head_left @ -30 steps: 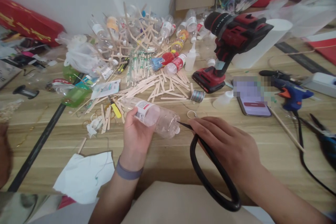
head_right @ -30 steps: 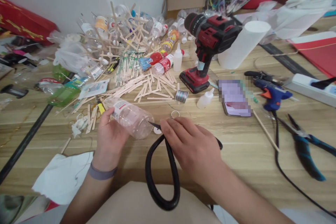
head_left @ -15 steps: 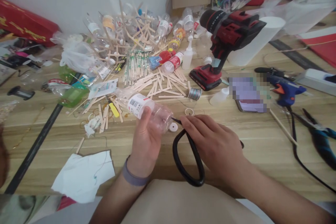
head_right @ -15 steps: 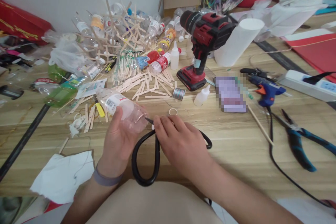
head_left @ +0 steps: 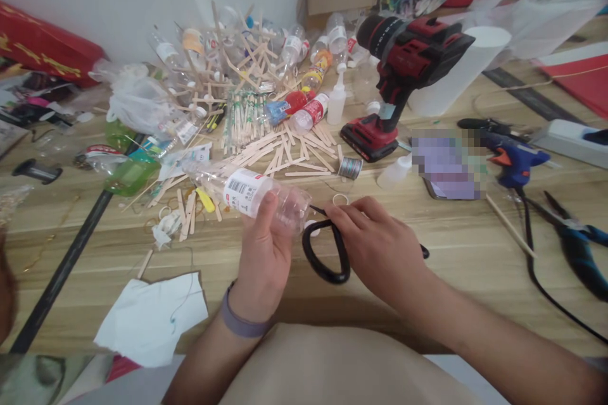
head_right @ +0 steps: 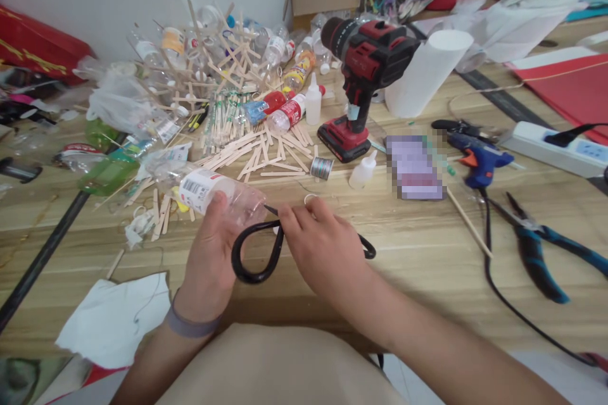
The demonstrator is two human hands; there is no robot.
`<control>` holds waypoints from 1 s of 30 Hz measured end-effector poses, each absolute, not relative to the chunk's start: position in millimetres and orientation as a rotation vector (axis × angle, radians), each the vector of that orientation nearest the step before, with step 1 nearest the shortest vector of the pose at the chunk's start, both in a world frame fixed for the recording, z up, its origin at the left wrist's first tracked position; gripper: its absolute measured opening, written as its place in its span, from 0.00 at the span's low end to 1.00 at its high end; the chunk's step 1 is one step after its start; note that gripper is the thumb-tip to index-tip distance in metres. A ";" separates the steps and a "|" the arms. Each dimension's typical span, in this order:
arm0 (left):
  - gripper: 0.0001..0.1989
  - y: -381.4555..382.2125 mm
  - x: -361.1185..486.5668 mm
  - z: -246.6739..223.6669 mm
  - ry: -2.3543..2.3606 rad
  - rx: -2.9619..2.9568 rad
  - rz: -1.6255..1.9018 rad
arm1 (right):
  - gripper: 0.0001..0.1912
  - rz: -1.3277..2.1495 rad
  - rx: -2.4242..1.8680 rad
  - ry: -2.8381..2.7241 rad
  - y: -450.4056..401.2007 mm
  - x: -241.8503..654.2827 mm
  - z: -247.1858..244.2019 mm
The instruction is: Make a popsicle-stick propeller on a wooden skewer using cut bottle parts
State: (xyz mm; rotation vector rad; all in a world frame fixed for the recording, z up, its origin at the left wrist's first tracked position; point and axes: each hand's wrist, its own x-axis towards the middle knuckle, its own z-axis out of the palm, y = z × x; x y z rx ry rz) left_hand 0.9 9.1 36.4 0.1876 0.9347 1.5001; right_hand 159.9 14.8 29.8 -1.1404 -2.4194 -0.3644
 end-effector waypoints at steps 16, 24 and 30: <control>0.08 8.7 1.8 43.8 0.909 0.281 1.588 | 0.18 1.877 -1.255 -1.656 31.4 162.9 48.3; 0.10 11.8 -5.6 39.3 0.865 0.347 1.520 | 0.18 2.248 -1.111 -1.234 26.5 157.9 51.4; 0.06 14.4 -9.7 41.3 0.852 0.256 1.466 | 0.13 0.405 -1.252 -2.244 19.7 158.4 46.0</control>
